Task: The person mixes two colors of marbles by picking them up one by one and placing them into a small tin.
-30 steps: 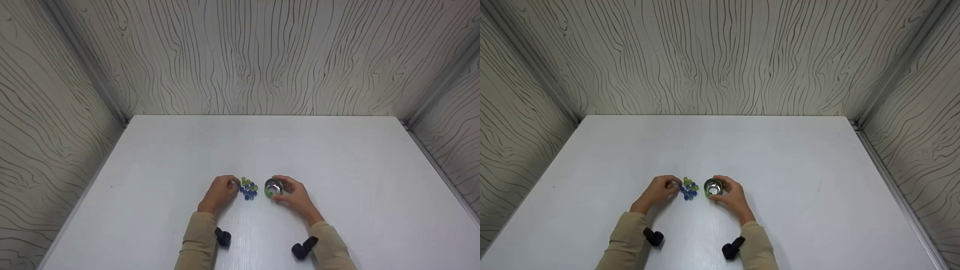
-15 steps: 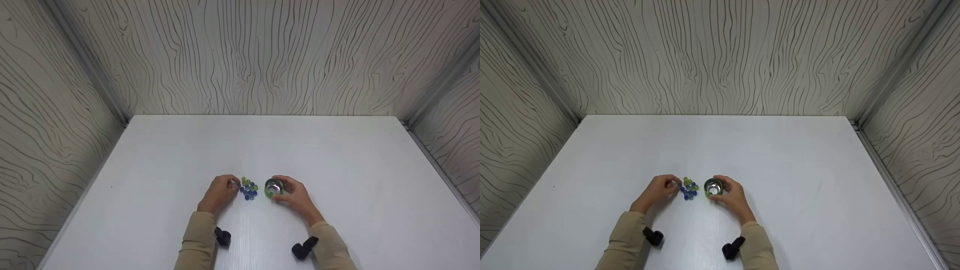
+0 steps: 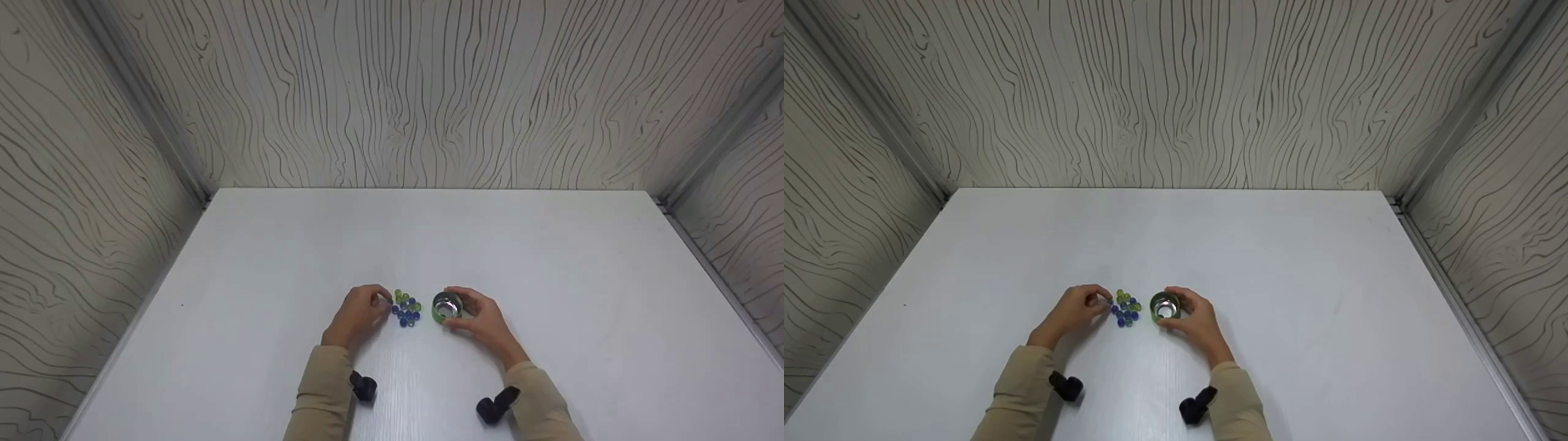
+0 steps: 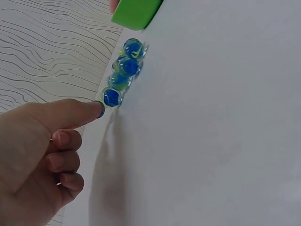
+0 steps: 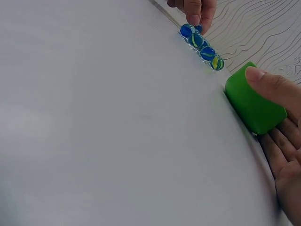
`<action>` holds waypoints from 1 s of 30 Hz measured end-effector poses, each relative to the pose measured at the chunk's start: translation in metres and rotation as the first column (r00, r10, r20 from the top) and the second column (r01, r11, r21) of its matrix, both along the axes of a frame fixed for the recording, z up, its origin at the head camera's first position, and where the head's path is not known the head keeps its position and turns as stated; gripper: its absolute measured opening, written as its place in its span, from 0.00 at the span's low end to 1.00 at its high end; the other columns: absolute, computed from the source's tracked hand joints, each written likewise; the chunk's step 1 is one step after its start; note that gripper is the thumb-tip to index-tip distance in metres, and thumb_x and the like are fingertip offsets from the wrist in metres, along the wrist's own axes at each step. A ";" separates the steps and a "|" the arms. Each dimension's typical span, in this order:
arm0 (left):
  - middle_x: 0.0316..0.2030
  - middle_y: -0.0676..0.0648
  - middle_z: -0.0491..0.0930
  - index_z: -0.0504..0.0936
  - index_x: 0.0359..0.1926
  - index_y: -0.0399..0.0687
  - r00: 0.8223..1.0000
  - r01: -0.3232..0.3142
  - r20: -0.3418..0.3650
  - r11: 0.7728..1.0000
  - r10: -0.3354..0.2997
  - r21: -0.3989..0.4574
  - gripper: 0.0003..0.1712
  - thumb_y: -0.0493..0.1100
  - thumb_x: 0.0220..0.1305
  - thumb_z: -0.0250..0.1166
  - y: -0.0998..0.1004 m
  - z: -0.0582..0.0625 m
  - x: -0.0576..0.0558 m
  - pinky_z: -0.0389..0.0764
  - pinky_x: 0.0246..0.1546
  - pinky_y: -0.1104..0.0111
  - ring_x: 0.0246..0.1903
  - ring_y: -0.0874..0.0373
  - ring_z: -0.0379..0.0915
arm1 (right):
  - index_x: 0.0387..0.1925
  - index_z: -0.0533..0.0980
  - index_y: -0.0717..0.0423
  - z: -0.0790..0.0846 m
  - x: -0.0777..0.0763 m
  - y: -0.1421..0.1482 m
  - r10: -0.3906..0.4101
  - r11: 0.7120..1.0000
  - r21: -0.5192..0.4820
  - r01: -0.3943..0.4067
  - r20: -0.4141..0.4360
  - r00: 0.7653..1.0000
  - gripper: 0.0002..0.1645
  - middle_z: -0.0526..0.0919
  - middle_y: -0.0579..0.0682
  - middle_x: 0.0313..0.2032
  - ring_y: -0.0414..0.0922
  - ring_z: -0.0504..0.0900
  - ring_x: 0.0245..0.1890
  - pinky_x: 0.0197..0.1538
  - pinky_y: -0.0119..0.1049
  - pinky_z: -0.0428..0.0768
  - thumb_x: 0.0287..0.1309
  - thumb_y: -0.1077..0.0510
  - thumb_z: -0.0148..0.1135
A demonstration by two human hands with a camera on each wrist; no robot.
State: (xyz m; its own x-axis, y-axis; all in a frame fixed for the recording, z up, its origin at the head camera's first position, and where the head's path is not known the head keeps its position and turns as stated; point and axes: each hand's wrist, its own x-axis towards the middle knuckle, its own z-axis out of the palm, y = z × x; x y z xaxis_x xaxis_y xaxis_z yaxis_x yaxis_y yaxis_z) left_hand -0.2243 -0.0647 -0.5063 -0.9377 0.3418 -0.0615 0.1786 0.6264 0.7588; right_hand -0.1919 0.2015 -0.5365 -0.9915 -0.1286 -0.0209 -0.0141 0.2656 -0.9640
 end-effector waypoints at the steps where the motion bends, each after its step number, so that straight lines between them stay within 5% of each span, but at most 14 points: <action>1: 0.21 0.54 0.62 0.83 0.44 0.42 1.000 0.000 0.003 1.000 0.000 0.000 0.11 0.37 0.64 0.59 0.000 0.000 0.000 0.63 0.29 0.70 0.23 0.60 0.59 | 0.59 0.73 0.58 0.000 0.000 0.000 0.001 1.000 0.001 -0.001 0.001 1.000 0.39 0.76 0.56 0.62 0.54 0.68 0.69 0.70 0.40 0.65 0.42 0.60 0.76; 30: 0.21 0.54 0.62 0.83 0.45 0.40 1.000 0.005 -0.027 1.000 -0.005 -0.009 0.11 0.37 0.62 0.63 0.016 0.013 0.004 0.60 0.24 0.75 0.22 0.63 0.57 | 0.59 0.73 0.57 0.003 0.002 -0.002 -0.026 0.999 0.025 0.026 -0.001 1.000 0.39 0.76 0.57 0.62 0.53 0.70 0.68 0.69 0.40 0.67 0.40 0.60 0.77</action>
